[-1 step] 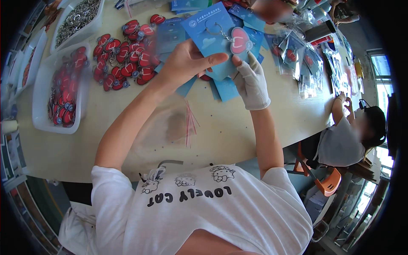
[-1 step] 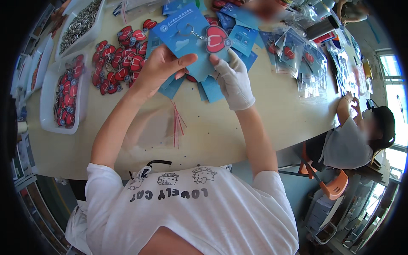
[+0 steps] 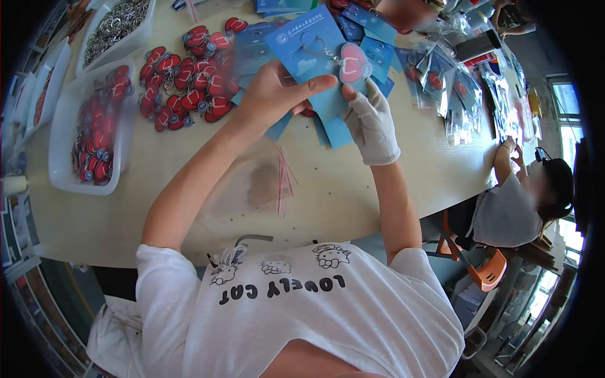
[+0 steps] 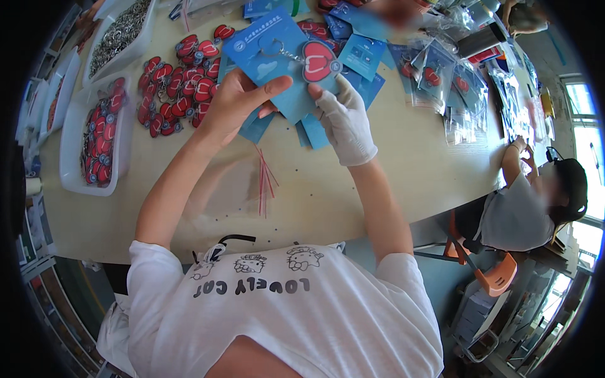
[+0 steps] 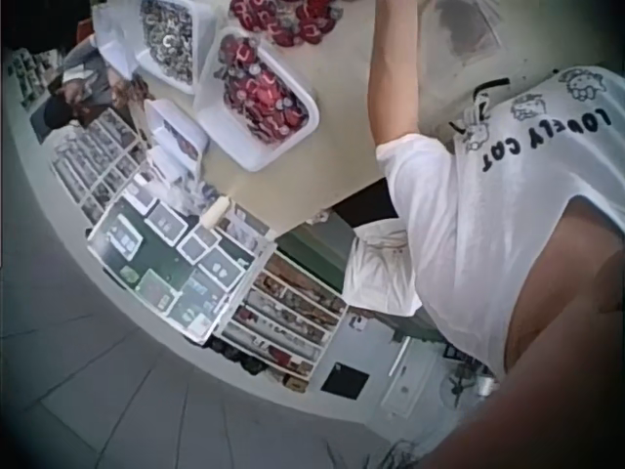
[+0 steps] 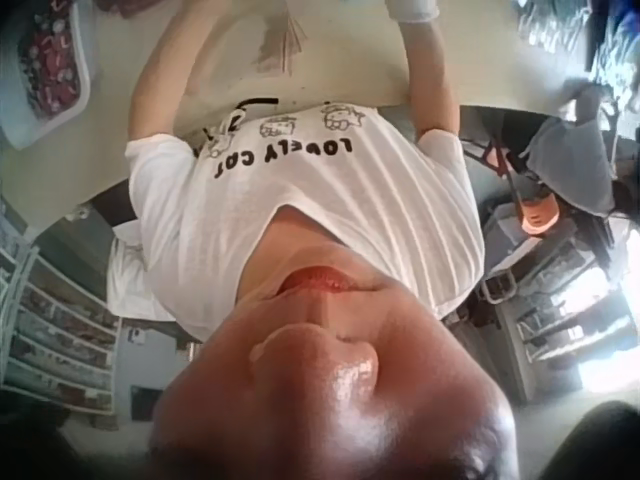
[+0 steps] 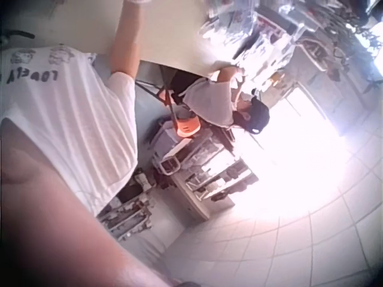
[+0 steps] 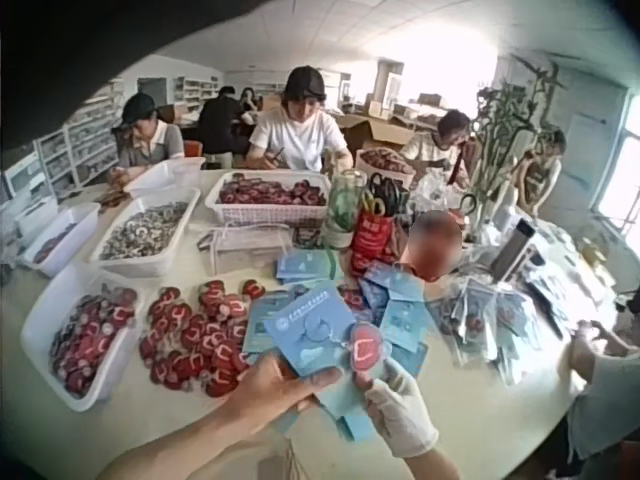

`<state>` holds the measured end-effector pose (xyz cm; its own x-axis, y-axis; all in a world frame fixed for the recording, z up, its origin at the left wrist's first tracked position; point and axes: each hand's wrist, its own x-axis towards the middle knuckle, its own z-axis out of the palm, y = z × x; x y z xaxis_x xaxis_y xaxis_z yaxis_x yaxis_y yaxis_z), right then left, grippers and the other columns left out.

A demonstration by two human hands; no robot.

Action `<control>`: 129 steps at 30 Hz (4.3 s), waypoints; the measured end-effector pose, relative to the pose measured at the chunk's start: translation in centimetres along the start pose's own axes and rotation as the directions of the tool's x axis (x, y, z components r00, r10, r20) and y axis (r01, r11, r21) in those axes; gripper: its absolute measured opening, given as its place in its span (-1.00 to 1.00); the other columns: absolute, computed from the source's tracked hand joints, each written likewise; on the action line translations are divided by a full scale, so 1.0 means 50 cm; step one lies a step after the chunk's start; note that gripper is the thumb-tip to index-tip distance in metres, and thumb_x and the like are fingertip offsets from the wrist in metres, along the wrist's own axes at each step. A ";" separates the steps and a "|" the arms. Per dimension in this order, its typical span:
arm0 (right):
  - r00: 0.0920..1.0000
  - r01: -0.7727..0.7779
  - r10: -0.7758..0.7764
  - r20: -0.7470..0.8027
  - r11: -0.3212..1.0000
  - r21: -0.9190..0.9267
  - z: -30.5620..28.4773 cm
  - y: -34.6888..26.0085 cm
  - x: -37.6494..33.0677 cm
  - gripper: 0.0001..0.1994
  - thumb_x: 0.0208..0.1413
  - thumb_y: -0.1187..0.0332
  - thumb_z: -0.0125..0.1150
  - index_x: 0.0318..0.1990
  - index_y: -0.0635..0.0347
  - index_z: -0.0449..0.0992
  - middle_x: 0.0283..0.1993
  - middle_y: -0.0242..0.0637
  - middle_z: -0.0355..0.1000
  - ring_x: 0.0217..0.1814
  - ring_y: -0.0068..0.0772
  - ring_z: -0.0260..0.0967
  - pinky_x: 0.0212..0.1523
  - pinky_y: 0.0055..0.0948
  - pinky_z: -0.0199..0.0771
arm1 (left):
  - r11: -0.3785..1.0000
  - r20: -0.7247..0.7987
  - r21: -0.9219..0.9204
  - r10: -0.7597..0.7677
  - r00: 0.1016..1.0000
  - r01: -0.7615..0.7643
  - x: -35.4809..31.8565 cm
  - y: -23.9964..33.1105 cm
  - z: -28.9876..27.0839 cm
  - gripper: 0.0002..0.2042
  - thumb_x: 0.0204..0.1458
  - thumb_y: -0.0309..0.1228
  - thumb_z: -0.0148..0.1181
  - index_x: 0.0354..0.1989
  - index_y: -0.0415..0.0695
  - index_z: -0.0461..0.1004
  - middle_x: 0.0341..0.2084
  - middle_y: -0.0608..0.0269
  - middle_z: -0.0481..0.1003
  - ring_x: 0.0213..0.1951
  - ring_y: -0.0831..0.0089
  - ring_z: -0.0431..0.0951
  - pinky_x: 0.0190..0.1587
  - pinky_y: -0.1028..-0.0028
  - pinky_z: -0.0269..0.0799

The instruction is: The person repeatedly picks up heart-shaped keychains attached to blue cards and places them into small clear plastic bags. They handle the items one by one, inserting the packaged keychains into a pile on the table.

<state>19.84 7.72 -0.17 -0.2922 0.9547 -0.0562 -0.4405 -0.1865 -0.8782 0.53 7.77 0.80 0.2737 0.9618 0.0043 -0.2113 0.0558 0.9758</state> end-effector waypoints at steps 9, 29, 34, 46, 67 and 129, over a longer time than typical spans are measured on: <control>0.988 -0.117 0.111 0.107 0.992 0.056 0.040 0.033 -0.049 -0.40 0.09 0.36 0.16 0.26 0.35 0.10 -0.02 -0.28 0.34 -0.13 -0.64 0.32 -0.14 -0.65 0.35 | 1.000 -0.241 0.001 0.030 0.970 -0.030 -0.091 0.000 -0.010 -0.83 0.01 -0.37 0.32 -0.29 -0.12 0.49 -0.47 0.47 0.49 -0.51 0.77 0.37 -0.59 0.66 0.17; 0.455 0.661 -0.698 0.553 -0.151 -0.735 0.072 0.017 -0.029 -0.57 -0.30 0.65 0.21 -0.14 0.16 0.56 -0.09 -0.25 0.47 -0.06 -0.18 0.40 -0.13 -0.31 0.41 | 0.984 -0.351 -0.125 0.074 0.934 -0.125 -0.118 -0.003 0.000 -0.82 0.11 -0.36 0.21 -0.21 -0.20 0.48 -0.44 0.37 0.48 -0.47 0.69 0.39 -0.47 0.60 0.29; 0.572 0.667 -0.509 0.644 -0.168 -0.726 0.068 0.018 -0.058 -0.58 -0.43 0.56 0.19 -0.22 0.18 0.55 -0.05 -0.30 0.44 0.00 -0.21 0.38 -0.08 -0.28 0.36 | 0.979 -0.277 -0.045 0.177 0.945 -0.197 -0.131 -0.005 0.012 -0.84 0.04 -0.50 0.26 -0.22 -0.19 0.47 -0.40 0.35 0.51 -0.42 0.66 0.44 -0.40 0.60 0.33; 0.954 0.132 -0.200 -0.225 0.950 -0.284 0.054 0.066 -0.075 -0.86 0.19 0.32 0.15 -0.31 0.18 0.38 -0.39 -0.47 0.38 -0.41 -0.73 0.27 -0.35 -0.66 0.29 | 0.667 -0.140 0.745 0.139 0.980 0.011 -0.198 0.000 -0.047 -0.76 0.00 -0.41 0.29 -0.23 -0.24 0.40 -0.33 0.27 0.48 -0.32 0.43 0.45 -0.22 0.46 0.37; 0.996 -0.055 -0.003 -0.093 0.786 -0.615 -0.050 0.035 -0.129 -0.75 0.16 0.33 0.17 -0.09 0.30 0.46 -0.35 -0.52 0.36 -0.37 -0.74 0.13 -0.34 -0.67 0.18 | 0.860 -0.029 0.507 -0.059 0.998 0.066 -0.228 -0.071 -0.132 -0.82 -0.07 -0.61 0.26 -0.26 -0.22 0.48 -0.47 0.33 0.48 -0.38 0.58 0.47 -0.30 0.56 0.37; 0.940 -0.096 0.322 0.109 0.560 -0.823 -0.002 -0.040 -0.099 -0.75 0.07 0.46 0.12 -0.10 0.37 0.46 -0.31 -0.30 0.53 -0.34 -0.53 0.44 -0.27 -0.50 0.44 | 0.750 0.176 0.651 -0.298 0.938 0.116 -0.070 0.046 0.030 -0.65 -0.15 -0.49 0.38 -0.17 -0.23 0.43 -0.37 0.22 0.57 -0.30 0.55 0.54 -0.20 0.52 0.43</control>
<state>22.28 3.38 1.83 -0.5093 0.8125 -0.2838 0.4802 -0.0054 -0.8771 0.48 4.11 3.35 0.4852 0.8385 -0.2482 0.4840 -0.0212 0.8748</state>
